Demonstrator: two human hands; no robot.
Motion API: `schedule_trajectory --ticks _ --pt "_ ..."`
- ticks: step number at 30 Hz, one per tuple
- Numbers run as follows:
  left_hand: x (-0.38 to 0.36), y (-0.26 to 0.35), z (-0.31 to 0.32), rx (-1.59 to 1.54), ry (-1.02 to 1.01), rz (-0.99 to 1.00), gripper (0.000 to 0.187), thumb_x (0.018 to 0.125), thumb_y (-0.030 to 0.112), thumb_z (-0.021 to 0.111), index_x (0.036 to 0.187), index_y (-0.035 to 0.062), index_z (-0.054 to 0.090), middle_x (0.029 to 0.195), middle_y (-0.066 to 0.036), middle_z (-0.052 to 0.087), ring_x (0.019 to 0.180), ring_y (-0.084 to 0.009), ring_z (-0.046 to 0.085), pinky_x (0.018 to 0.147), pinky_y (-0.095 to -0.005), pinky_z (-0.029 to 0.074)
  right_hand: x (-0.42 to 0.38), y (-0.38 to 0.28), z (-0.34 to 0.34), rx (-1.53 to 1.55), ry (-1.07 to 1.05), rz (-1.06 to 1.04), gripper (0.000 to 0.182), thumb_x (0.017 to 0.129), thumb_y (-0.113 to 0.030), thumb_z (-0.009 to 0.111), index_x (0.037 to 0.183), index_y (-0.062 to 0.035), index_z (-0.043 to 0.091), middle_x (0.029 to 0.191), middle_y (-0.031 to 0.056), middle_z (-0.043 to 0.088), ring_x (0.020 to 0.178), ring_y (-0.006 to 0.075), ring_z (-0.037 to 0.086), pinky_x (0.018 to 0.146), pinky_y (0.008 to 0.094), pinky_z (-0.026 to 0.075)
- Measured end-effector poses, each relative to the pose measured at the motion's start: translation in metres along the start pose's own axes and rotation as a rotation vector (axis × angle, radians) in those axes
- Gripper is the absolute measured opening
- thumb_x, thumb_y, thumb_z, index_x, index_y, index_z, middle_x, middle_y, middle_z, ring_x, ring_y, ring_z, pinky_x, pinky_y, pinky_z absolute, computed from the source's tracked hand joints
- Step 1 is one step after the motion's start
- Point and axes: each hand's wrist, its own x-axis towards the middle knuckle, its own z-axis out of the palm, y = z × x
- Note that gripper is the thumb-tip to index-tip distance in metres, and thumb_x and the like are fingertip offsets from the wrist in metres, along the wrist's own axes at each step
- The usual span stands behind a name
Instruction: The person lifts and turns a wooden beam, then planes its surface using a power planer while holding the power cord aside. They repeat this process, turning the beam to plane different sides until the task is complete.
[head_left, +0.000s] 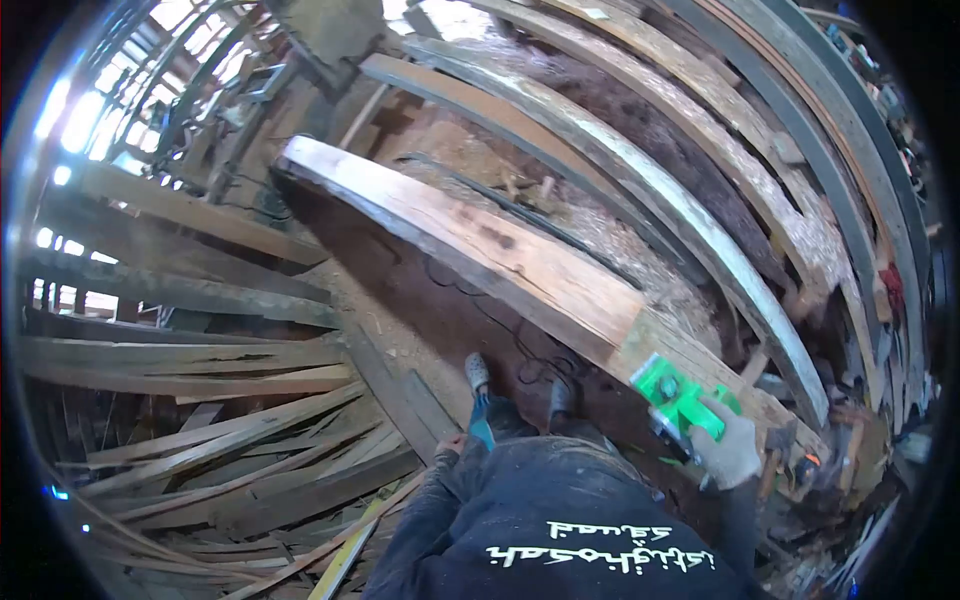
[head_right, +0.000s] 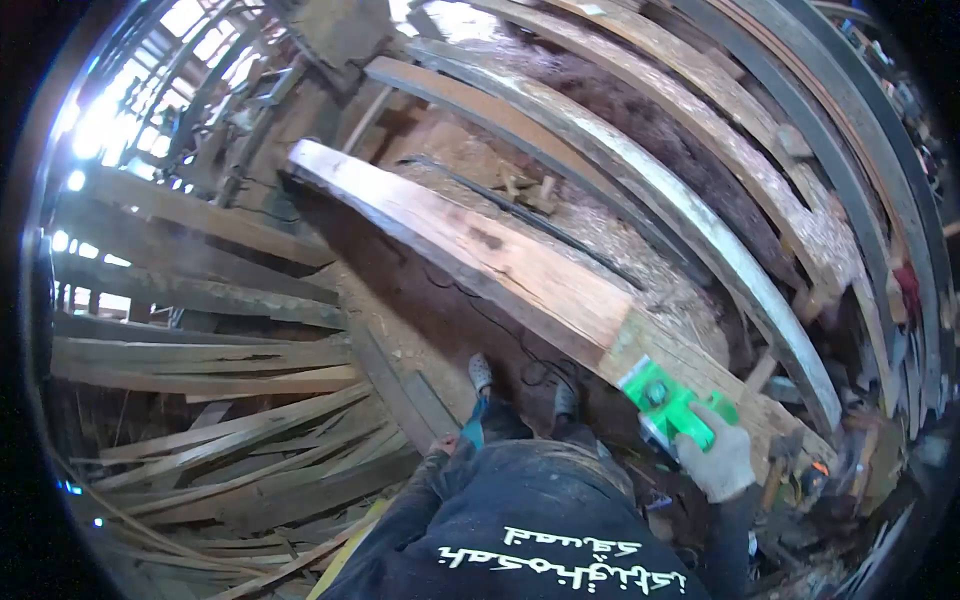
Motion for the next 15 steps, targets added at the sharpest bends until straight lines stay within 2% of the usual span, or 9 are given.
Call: schedule_trajectory --ticks 2,4,5,6,7,10,11,13,15 --pt "-0.012 0.037 0.015 -0.09 -0.085 0.044 0.035 0.104 0.041 0.066 0.127 0.0185 0.081 0.119 -0.01 0.082 0.112 -0.0267 0.078 0.1 -0.0391 0.059 0.006 0.028 -0.003 -0.042 0.026 0.049 0.051 0.082 -0.032 0.081 0.125 -0.004 0.08 0.099 0.0294 0.078 0.091 0.0423 0.08 0.086 0.0475 0.063" --pt "-0.004 0.049 -0.007 -0.665 -0.264 0.131 0.034 0.104 0.039 0.069 0.128 0.0179 0.081 0.117 -0.009 0.083 0.111 -0.0225 0.078 0.099 -0.0366 0.059 0.017 0.042 0.0 -0.089 0.126 -0.151 0.046 0.083 -0.034 0.082 0.121 -0.0067 0.082 0.094 0.0262 0.078 0.09 0.0434 0.078 0.085 0.05 0.063" --pt "-0.016 0.055 0.008 -0.651 -0.281 0.126 0.034 0.104 0.039 0.069 0.128 0.0179 0.081 0.117 -0.009 0.083 0.111 -0.0225 0.078 0.099 -0.0366 0.059 0.021 0.047 -0.001 -0.087 0.129 -0.129 0.046 0.083 -0.034 0.082 0.121 -0.0067 0.082 0.094 0.0262 0.078 0.09 0.0434 0.078 0.085 0.05 0.063" --pt "0.0 0.018 0.021 -0.386 -0.213 0.058 0.034 0.103 0.038 0.071 0.128 0.0179 0.081 0.116 -0.009 0.083 0.11 -0.0216 0.077 0.098 -0.0365 0.059 0.026 0.051 -0.001 -0.112 0.118 -0.146 0.046 0.084 -0.036 0.082 0.12 -0.0083 0.082 0.093 0.025 0.078 0.089 0.0437 0.078 0.084 0.0513 0.063" --pt "0.0 0.019 0.006 -0.123 -0.141 -0.006 0.034 0.101 0.038 0.072 0.128 0.0178 0.081 0.115 -0.009 0.084 0.109 -0.0208 0.077 0.098 -0.0365 0.059 0.03 0.053 0.0 -0.138 0.106 -0.166 0.046 0.085 -0.039 0.082 0.12 -0.0098 0.082 0.092 0.0237 0.078 0.089 0.044 0.077 0.084 0.0525 0.062" --pt "-0.026 0.067 -0.002 0.095 -0.063 -0.103 0.028 0.105 0.029 0.067 0.122 0.0129 0.081 0.106 -0.005 0.083 0.097 -0.0177 0.076 0.094 -0.0364 0.059 0.04 0.058 0.003 -0.242 0.057 -0.154 0.047 0.087 -0.045 0.081 0.122 -0.0121 0.081 0.095 0.0232 0.079 0.09 0.0432 0.077 0.083 0.0532 0.062" --pt "-0.025 0.068 -0.002 0.095 -0.068 -0.111 0.028 0.105 0.029 0.067 0.122 0.0129 0.081 0.106 -0.005 0.083 0.097 -0.0177 0.076 0.094 -0.0364 0.059 0.041 0.057 0.003 -0.259 0.016 -0.094 0.049 0.09 -0.048 0.078 0.124 -0.0132 0.08 0.101 0.0224 0.079 0.093 0.0426 0.076 0.085 0.0528 0.061" --pt "-0.026 0.055 0.001 0.226 -0.026 -0.151 0.026 0.103 0.03 0.069 0.12 0.0152 0.082 0.104 -0.008 0.083 0.097 -0.0184 0.077 0.093 -0.0376 0.059 0.041 0.061 0.009 -0.244 0.026 -0.098 0.048 0.091 -0.048 0.077 0.124 -0.0131 0.08 0.104 0.0222 0.079 0.096 0.0423 0.076 0.087 0.0526 0.061" --pt "-0.024 0.024 0.005 0.155 -0.047 -0.177 0.031 0.101 0.033 0.071 0.125 0.0171 0.081 0.109 -0.01 0.083 0.103 -0.0224 0.078 0.096 -0.0387 0.059 0.044 0.057 0.014 -0.231 0.032 -0.116 0.047 0.092 -0.048 0.076 0.124 -0.0131 0.08 0.108 0.0221 0.079 0.099 0.0421 0.076 0.089 0.0525 0.061"
